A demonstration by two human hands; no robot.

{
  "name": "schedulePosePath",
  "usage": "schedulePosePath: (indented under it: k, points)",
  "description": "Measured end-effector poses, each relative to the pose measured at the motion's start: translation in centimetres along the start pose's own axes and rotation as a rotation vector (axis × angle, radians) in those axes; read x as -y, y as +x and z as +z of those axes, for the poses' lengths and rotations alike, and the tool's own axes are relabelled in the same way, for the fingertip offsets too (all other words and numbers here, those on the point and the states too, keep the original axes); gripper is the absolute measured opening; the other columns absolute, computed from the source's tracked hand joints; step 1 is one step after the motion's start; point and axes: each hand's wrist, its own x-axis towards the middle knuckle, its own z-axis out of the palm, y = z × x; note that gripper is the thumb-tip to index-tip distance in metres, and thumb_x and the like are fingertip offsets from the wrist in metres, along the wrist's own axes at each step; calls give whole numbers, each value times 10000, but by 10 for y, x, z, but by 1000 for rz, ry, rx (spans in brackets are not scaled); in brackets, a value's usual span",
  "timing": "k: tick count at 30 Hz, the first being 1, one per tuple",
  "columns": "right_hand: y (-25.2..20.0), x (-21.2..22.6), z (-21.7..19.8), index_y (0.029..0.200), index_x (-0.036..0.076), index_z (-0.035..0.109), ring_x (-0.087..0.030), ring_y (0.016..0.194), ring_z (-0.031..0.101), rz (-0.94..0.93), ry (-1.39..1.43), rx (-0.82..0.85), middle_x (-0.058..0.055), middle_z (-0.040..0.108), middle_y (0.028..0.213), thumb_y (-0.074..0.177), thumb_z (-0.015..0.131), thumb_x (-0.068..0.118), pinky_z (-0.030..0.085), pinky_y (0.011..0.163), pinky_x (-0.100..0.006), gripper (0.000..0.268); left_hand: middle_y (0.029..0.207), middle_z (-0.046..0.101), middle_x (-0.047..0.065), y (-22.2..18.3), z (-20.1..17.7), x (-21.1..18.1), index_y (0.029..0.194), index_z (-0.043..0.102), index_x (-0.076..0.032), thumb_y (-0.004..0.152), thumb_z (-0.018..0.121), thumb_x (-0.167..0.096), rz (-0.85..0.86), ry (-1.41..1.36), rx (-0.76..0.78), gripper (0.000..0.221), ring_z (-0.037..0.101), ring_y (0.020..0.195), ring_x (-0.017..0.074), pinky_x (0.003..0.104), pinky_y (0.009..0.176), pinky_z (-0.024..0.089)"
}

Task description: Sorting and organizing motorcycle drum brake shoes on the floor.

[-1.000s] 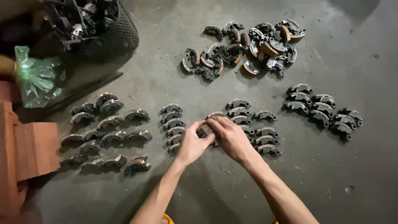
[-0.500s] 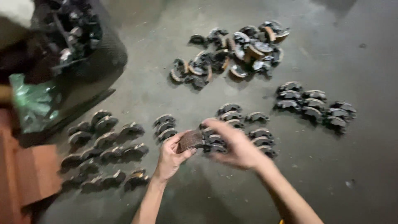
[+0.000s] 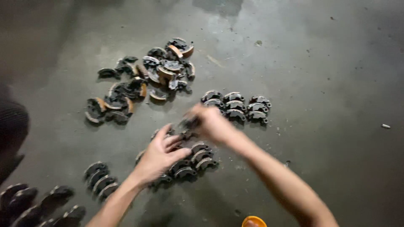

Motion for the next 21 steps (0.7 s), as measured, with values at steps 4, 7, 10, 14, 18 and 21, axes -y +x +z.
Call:
schedulePosePath:
  k: [4,7,10,14,18,21]
  points:
    - [35,-127,-94,1168,104,725,-222,958,755,370,-292,-53,-119,748,1167,735,891,103,674,843,-291,464,1466,593,174,27,30,-8,1532,389,-73,780,787,-254,8,300,89,870,649,1314,273,389,1014,612]
    - [42,-195,-137,1070,-5,750,-246,769,770,222,-519,-119,-169,777,980,874,801,98,671,719,-319,228,1347,721,87,35,31,-2,1460,522,-110,798,748,-288,-71,378,77,722,739,1202,187,349,970,645]
    - [44,-218,-157,959,-4,749,-358,721,698,145,-761,-101,-199,712,894,863,708,78,593,678,-468,133,1257,766,109,39,18,17,1365,633,-73,808,759,-202,-159,304,17,586,782,1060,183,295,849,684]
    - [50,-234,-158,1158,57,710,-351,767,718,225,-995,-52,-207,716,1026,904,615,70,614,670,-438,272,1157,796,89,41,-10,32,1304,679,-58,822,750,-172,-118,332,-89,501,764,956,153,280,822,645]
    - [52,-303,-160,1117,165,742,-417,854,759,315,-962,-23,-140,757,913,817,737,212,615,761,-554,303,1147,756,267,41,-41,67,1309,680,4,821,833,-129,-52,97,-226,528,765,978,308,428,863,614]
    - [48,-299,-164,1113,179,734,-411,813,762,305,-1017,-58,-142,762,858,815,719,216,615,741,-528,301,1121,765,246,45,-63,95,1289,699,-8,831,829,-132,-60,108,-257,492,765,943,284,411,846,615]
